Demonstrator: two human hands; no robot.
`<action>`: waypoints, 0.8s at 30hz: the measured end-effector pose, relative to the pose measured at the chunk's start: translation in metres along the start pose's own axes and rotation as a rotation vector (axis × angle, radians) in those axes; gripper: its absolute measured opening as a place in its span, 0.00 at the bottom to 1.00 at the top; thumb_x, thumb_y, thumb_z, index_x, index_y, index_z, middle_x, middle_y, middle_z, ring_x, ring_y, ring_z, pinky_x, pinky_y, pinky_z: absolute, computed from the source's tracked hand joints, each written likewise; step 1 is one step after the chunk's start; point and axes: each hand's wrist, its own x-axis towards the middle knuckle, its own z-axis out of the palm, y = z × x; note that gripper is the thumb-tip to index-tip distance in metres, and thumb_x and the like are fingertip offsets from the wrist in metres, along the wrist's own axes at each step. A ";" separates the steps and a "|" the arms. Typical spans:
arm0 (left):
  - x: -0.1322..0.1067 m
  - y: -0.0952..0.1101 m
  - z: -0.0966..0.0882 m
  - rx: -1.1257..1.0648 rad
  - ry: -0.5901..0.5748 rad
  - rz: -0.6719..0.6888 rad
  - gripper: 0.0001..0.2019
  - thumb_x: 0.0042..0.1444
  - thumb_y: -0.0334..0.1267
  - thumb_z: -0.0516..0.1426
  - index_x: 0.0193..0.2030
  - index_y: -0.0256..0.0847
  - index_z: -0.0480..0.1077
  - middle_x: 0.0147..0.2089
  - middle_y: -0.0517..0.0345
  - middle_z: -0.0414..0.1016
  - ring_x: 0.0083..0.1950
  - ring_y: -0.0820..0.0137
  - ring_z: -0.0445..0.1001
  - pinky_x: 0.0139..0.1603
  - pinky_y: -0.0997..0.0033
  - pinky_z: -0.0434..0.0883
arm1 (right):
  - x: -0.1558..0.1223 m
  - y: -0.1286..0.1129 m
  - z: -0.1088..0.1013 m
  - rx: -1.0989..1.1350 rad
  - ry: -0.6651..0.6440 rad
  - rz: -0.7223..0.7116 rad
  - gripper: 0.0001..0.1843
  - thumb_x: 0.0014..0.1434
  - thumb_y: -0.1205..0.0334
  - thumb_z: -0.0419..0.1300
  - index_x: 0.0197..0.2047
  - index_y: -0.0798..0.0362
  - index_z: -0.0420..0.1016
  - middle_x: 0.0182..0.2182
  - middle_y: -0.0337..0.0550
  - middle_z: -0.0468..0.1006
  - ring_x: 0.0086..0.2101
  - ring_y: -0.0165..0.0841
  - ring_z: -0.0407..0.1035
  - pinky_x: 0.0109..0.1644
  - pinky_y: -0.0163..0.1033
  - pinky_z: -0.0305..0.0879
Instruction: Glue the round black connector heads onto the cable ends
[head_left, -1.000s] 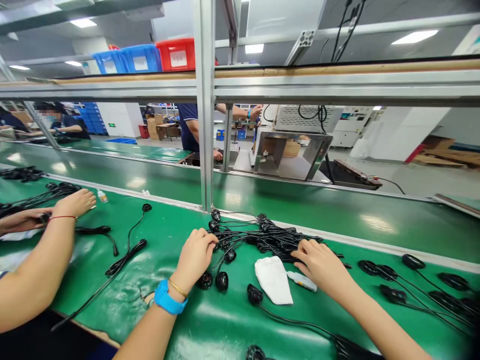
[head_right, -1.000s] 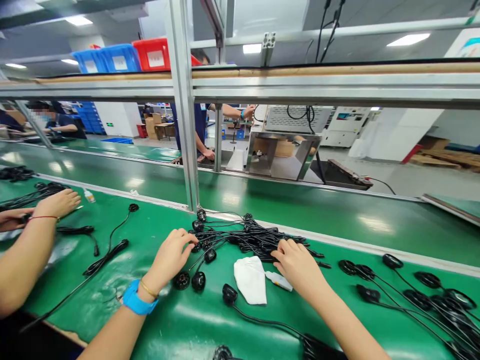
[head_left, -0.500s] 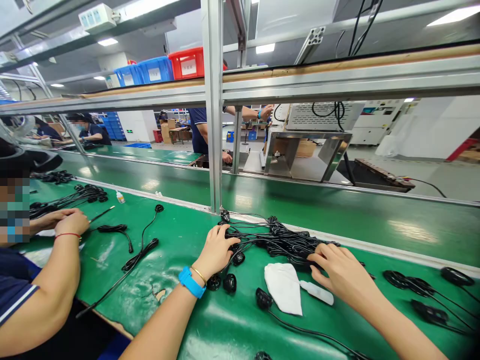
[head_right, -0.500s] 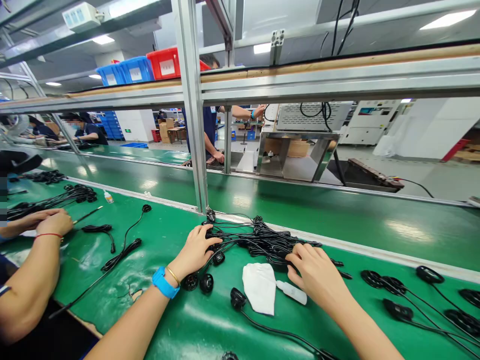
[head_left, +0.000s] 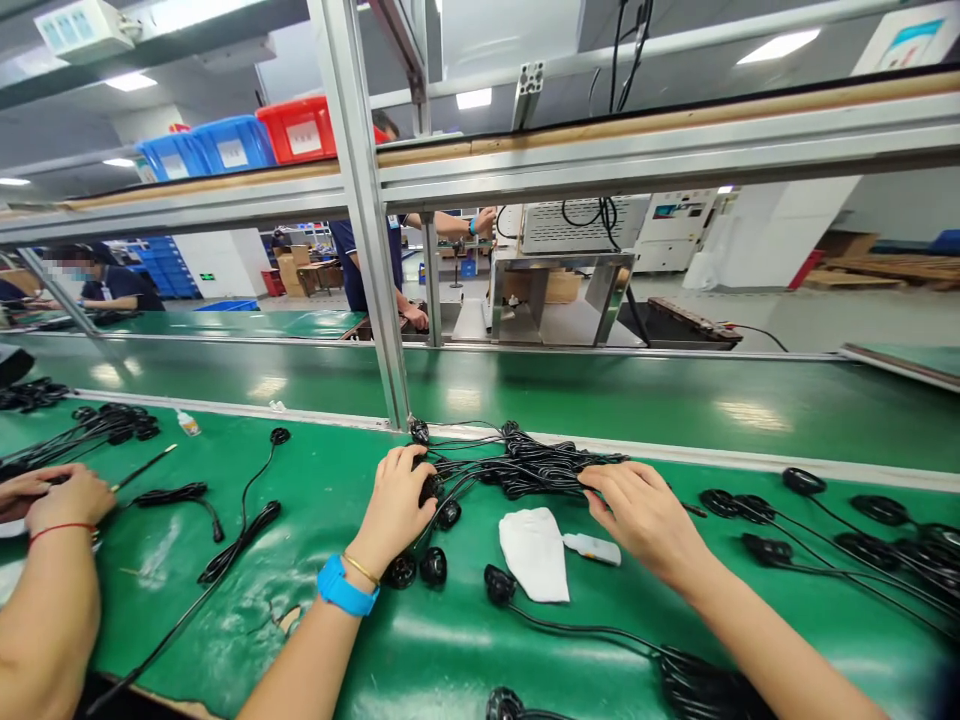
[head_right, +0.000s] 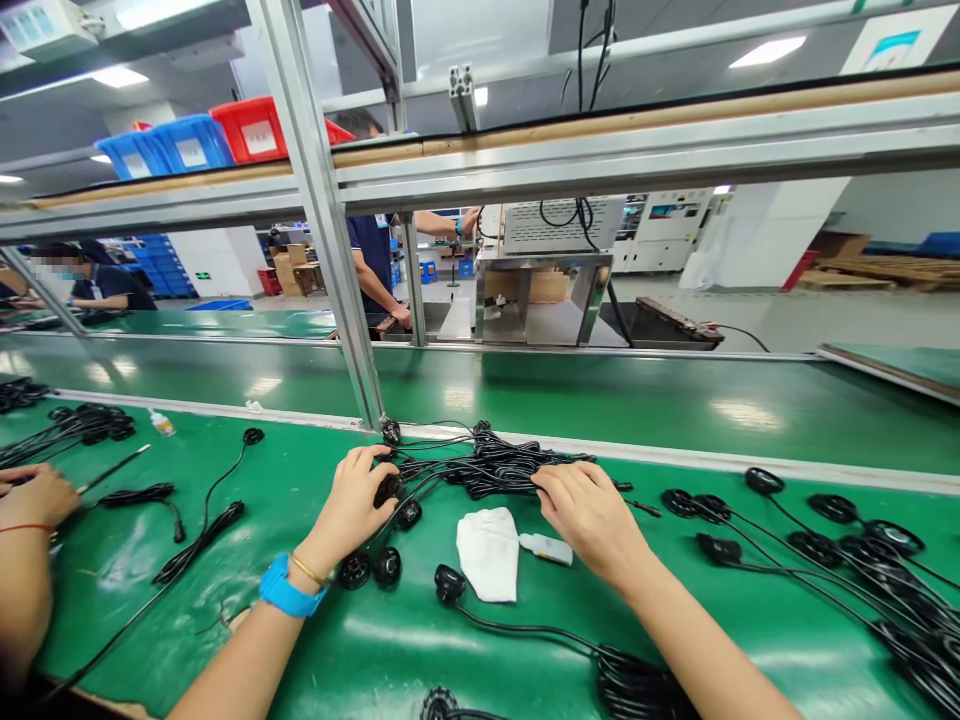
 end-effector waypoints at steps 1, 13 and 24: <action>0.000 0.000 -0.001 -0.023 0.017 -0.014 0.15 0.49 0.26 0.62 0.44 0.42 0.73 0.56 0.47 0.73 0.61 0.50 0.67 0.62 0.44 0.65 | 0.000 0.000 0.001 0.009 0.011 0.015 0.11 0.66 0.72 0.52 0.49 0.53 0.69 0.41 0.47 0.80 0.40 0.37 0.74 0.48 0.45 0.65; -0.015 0.033 0.001 -0.452 0.169 -0.086 0.15 0.60 0.37 0.59 0.54 0.43 0.68 0.49 0.54 0.74 0.44 0.66 0.77 0.47 0.66 0.78 | -0.003 0.014 -0.011 -0.149 0.049 0.161 0.29 0.62 0.79 0.46 0.60 0.47 0.71 0.44 0.47 0.77 0.45 0.35 0.72 0.58 0.50 0.63; -0.038 0.067 0.002 -0.976 -0.021 -0.182 0.15 0.56 0.39 0.64 0.51 0.46 0.75 0.50 0.55 0.66 0.42 0.70 0.75 0.41 0.72 0.78 | 0.002 0.018 -0.062 -0.336 0.133 0.237 0.21 0.62 0.75 0.55 0.50 0.42 0.78 0.41 0.43 0.77 0.44 0.34 0.71 0.62 0.50 0.55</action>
